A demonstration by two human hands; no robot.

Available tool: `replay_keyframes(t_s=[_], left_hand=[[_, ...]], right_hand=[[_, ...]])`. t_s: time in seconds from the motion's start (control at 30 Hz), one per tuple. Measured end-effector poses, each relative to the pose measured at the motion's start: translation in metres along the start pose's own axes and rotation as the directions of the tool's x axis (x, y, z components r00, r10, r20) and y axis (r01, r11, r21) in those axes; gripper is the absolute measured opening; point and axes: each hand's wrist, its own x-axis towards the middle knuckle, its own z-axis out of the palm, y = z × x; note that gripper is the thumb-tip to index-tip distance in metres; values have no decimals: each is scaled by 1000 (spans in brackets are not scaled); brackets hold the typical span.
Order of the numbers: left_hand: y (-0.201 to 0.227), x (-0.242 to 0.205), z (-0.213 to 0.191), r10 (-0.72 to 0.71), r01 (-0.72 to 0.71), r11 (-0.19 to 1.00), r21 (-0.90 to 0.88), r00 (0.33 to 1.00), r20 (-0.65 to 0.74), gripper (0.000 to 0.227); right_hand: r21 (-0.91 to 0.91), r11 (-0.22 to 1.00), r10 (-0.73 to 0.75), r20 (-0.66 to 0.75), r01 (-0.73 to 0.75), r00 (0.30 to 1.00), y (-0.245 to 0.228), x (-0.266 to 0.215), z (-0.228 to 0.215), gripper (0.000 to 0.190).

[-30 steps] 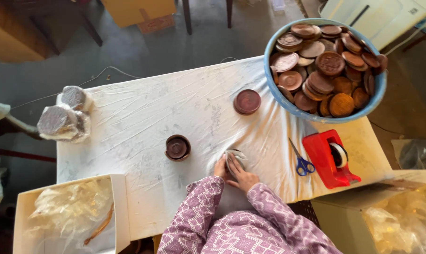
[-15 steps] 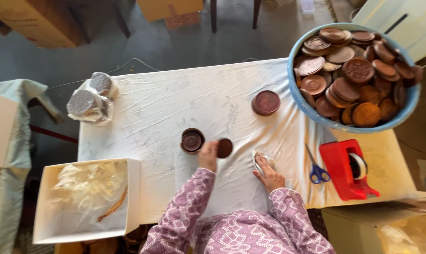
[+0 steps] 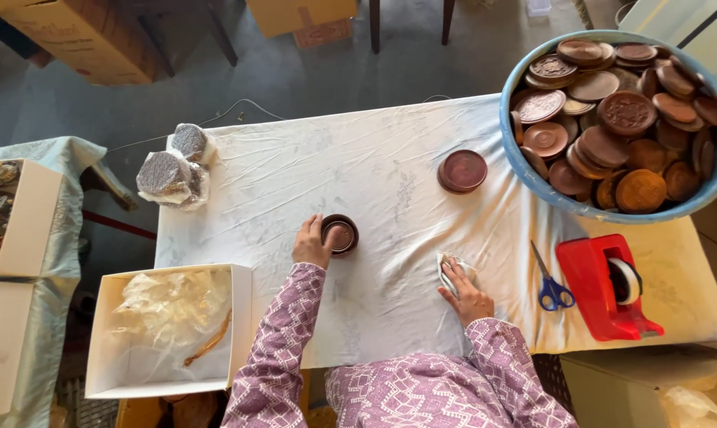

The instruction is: The recorder wipes circular brown medallions with a cloth and then wraps them individually in plastic bubble wrap and tape.

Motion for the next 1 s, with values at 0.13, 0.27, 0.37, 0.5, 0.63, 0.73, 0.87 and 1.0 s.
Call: replay_keyframes(t_s=[0.13, 0.27, 0.37, 0.5, 0.63, 0.73, 0.87, 1.0], left_hand=[[44, 2, -20, -16, -35, 976, 215, 973, 232, 94], [44, 3, 10, -151, -2, 923, 384, 918, 367, 112], [39, 5, 13, -211, 46, 916, 399, 900, 380, 103], [30, 6, 19, -208, 66, 928, 367, 908, 363, 108], [38, 12, 24, -147, 18, 933, 360, 932, 332, 134], [48, 17, 23, -247, 75, 906, 416, 892, 379, 144], [51, 19, 33, -249, 38, 876, 481, 890, 383, 151], [48, 19, 39, -244, 61, 884, 464, 906, 345, 147]], right_hand=[[-19, 999, 36, -45, -37, 998, -1, 0, 4, 65], [-16, 998, 59, -7, -59, 998, 3, 1, 6, 67], [-31, 999, 12, -56, -14, 998, 2, 0, 7, 65], [-33, 999, 26, -60, -28, 998, 4, 1, 12, 65], [-56, 998, 10, -81, -15, 997, 9, 0, 16, 64], [-47, 999, -1, -86, -3, 996, 5, -1, 13, 63], [-31, 1000, -1, -88, -1, 996, 0, -1, 5, 63], [-42, 999, 17, -54, -19, 998, -1, -2, 4, 63]])
